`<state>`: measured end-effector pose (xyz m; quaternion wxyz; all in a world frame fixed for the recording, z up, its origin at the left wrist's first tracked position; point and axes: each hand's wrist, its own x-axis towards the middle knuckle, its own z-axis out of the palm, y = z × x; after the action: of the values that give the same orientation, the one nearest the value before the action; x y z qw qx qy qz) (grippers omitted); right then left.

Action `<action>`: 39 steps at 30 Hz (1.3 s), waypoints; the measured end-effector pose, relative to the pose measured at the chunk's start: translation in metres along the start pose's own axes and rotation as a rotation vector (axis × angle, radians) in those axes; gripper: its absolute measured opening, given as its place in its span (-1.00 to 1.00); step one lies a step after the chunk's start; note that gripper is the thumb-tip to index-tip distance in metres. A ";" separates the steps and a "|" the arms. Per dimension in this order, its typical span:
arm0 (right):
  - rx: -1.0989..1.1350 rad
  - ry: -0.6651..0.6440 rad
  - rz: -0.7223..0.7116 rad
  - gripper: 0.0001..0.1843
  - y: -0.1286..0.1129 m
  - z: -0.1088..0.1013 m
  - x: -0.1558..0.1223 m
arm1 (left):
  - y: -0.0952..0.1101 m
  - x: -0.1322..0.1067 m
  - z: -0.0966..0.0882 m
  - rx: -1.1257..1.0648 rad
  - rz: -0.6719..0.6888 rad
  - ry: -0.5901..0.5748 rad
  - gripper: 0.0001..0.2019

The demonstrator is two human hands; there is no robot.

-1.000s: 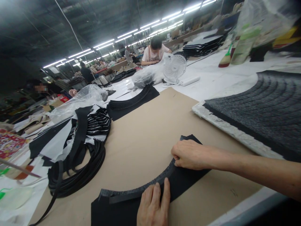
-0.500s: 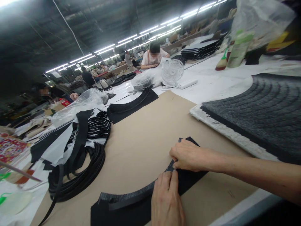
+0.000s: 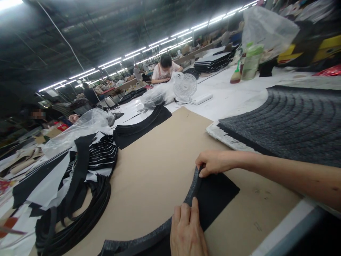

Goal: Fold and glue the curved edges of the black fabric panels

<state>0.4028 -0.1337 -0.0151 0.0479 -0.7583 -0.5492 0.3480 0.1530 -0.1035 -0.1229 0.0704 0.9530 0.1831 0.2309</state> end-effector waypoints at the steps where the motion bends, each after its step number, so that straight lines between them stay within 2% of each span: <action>1: 0.027 -0.010 0.002 -0.78 0.002 0.002 0.000 | 0.000 0.001 -0.001 0.013 -0.002 -0.001 -0.48; 5: 0.080 0.028 0.000 -0.80 0.002 0.010 -0.002 | -0.002 0.000 0.003 0.101 0.016 0.007 -0.46; 13: 0.038 0.148 0.015 -0.87 0.002 0.015 -0.003 | -0.010 -0.005 0.014 0.211 0.117 0.072 -0.45; 27: 0.079 0.168 0.088 -0.86 0.004 0.022 0.000 | -0.006 -0.002 0.016 0.270 0.111 0.116 -0.51; 35: 0.164 0.214 0.154 -0.77 0.018 0.032 0.011 | -0.007 -0.003 0.019 0.258 0.112 0.147 -0.55; 39: 0.175 0.244 0.146 -0.81 0.016 0.033 0.007 | -0.005 -0.002 0.018 0.270 0.107 0.172 -0.58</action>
<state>0.3969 -0.1443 -0.0503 0.1545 -0.8257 -0.4504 0.3025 0.1584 -0.1002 -0.1409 -0.0865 0.9389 0.1669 0.2883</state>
